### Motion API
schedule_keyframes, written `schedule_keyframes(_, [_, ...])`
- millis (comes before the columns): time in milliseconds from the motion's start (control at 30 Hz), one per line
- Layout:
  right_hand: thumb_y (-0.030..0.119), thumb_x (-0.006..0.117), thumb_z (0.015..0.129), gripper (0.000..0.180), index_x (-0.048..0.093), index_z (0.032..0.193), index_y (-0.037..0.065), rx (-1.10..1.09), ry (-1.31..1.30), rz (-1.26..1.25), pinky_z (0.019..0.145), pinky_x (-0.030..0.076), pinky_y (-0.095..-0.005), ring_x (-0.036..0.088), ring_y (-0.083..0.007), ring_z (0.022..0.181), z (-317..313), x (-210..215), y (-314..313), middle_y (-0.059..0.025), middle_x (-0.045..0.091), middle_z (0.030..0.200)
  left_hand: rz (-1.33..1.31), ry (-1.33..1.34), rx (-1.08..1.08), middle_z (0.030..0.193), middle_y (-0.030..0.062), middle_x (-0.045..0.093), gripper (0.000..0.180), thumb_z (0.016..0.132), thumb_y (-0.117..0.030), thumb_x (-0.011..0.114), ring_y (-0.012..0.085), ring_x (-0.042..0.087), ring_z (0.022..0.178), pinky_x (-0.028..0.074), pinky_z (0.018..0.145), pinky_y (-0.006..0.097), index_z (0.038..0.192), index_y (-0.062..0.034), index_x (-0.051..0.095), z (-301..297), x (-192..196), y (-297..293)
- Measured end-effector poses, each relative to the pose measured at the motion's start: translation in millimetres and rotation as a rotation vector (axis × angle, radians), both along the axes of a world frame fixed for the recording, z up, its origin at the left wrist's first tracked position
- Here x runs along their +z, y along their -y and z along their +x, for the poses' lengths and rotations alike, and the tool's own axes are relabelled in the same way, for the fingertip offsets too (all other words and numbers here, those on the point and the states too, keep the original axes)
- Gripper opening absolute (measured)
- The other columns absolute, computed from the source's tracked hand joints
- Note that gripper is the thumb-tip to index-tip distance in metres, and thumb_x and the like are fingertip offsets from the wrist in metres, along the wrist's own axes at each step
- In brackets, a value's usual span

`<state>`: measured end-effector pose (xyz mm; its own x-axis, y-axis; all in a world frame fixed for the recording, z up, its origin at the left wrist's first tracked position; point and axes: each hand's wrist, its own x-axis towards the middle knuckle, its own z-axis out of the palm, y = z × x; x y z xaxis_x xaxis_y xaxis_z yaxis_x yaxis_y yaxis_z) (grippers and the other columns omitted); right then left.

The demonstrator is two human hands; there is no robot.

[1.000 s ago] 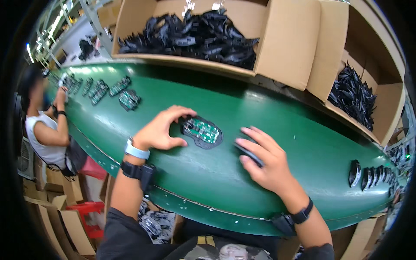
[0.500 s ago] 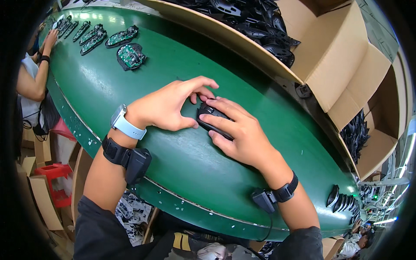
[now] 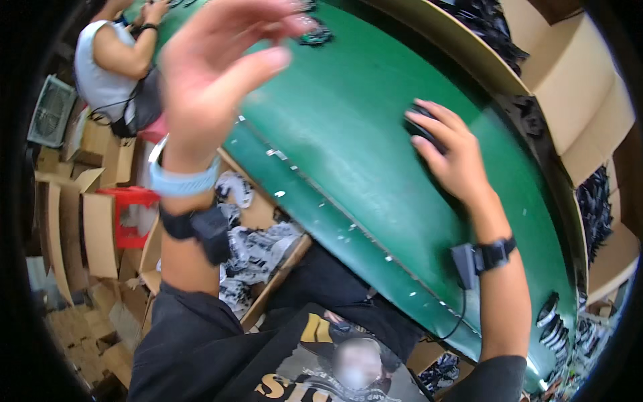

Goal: The person assembles computer mice on a green workbench. They pick up a white mouse base, attach a black plastic shell, and place the completed unit into a cardboard box. The process is repeated for multiple units throughout the clip.

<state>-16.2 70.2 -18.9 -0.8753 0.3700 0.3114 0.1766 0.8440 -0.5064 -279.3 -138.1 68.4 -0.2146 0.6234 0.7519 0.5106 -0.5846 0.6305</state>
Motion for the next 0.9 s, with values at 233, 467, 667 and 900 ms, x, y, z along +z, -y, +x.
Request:
schedule_keyframes(233, [0.01,0.066,0.102,0.039,0.067,0.139,-0.001,-0.541,0.007,0.06,0.118,0.042,-0.0391,0.058,-0.0271,0.138,218.0,13.9,16.5,-0.0171,0.062,0.148,-0.854,0.565,0.345,0.094,0.0045,0.073,0.012,0.088,-0.001,0.066,0.0122,0.068,0.091,0.055,0.081,0.029,0.099,-0.0038,0.07,-9.3,-167.2,267.8])
schedule_keyframes(467, [0.018,0.062,0.106,0.043,0.061,0.146,0.002,-1.005,0.158,0.244,0.12,0.039,-0.0398,0.055,-0.0307,0.141,445.7,-47.3,14.9,-0.0169,0.059,0.152,-1.05,-0.123,0.286,0.11,0.0153,0.072,0.025,0.085,-0.007,0.075,0.0335,0.069,0.109,0.055,0.097,0.041,0.11,-0.0049,0.074,52.6,-327.9,268.2])
schedule_keyframes(667, [0.02,0.059,0.108,0.044,0.058,0.15,0.006,-1.049,0.308,0.371,0.122,0.036,-0.0404,0.05,-0.031,0.146,437.1,-42.4,22.2,-0.0164,0.054,0.157,-0.968,-0.075,0.13,0.113,0.0183,0.071,0.018,0.092,-0.012,0.072,0.0368,0.067,0.107,0.053,0.096,0.043,0.108,-0.0031,0.07,35.4,-348.3,244.5])
schedule_keyframes(900, [0.017,0.06,0.108,0.042,0.059,0.148,0.004,-0.984,0.115,0.228,0.121,0.037,-0.0406,0.052,-0.0318,0.144,442.0,-44.4,19.9,-0.0178,0.055,0.156,-0.914,0.997,0.338,0.103,0.0033,0.072,0.025,0.111,-0.027,0.056,0.0143,0.069,0.091,0.057,0.076,0.032,0.111,-0.0062,0.068,13.3,-288.5,264.0])
